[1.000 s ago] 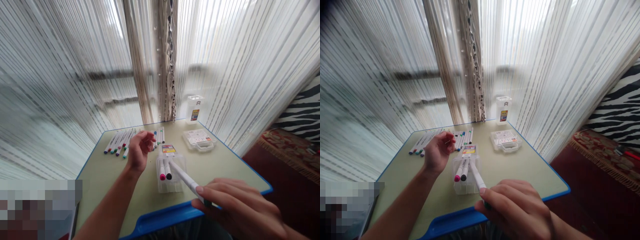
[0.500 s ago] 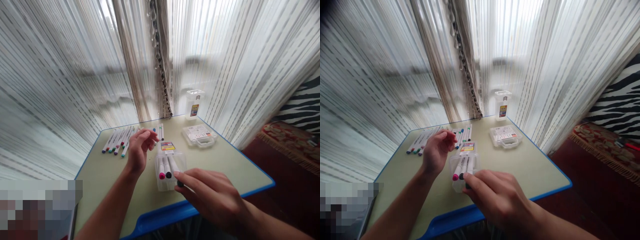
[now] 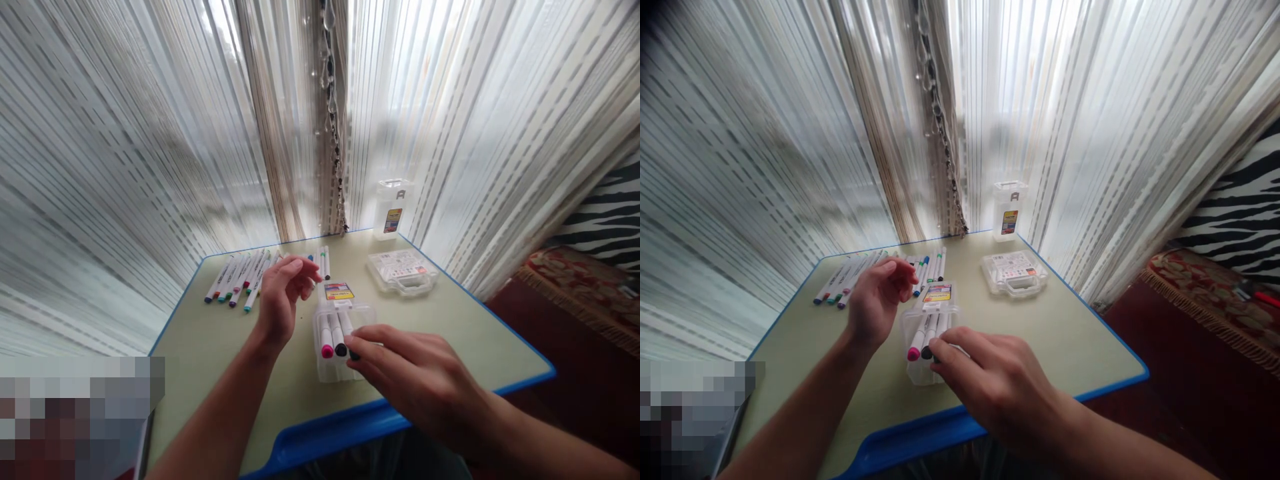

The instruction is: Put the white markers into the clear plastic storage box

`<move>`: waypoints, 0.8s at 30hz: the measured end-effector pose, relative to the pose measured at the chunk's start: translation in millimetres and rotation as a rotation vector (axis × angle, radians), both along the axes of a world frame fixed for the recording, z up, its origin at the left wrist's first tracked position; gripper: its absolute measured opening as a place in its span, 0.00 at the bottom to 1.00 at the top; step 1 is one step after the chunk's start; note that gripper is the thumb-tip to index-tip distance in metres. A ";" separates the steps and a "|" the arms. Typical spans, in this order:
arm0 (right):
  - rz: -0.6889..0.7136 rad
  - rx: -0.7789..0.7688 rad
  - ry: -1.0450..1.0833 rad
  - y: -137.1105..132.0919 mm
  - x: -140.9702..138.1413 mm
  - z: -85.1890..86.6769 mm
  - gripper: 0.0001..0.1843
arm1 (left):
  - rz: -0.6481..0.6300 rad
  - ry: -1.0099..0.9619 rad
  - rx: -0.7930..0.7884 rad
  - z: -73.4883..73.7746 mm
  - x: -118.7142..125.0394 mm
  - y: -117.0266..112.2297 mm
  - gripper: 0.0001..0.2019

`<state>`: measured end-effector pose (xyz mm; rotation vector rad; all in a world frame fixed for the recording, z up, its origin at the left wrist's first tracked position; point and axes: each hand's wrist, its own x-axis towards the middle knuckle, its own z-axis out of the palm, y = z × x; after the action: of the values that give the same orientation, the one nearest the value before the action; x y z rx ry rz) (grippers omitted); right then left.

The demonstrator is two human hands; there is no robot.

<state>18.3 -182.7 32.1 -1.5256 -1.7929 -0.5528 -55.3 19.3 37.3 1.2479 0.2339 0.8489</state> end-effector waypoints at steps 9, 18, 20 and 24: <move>0.002 -0.014 -0.030 0.7 1.4 0.5 0.08 | -0.011 0.004 -0.002 -1.6 0.2 0.6 0.12; -0.005 -0.077 -0.101 1.6 0.8 6.3 0.11 | -0.011 0.008 0.000 -1.0 -0.9 0.7 0.12; -0.006 -0.080 -0.136 1.3 0.9 7.7 0.12 | -0.012 0.007 -0.002 -0.6 -0.6 0.7 0.12; 0.007 -0.083 -0.154 -0.3 2.7 8.6 0.14 | -0.015 0.002 -0.006 -0.5 0.1 1.0 0.12</move>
<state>21.0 -183.0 40.7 -1.5681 -1.9592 -0.6136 -55.3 20.3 36.8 1.2440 0.2286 0.8336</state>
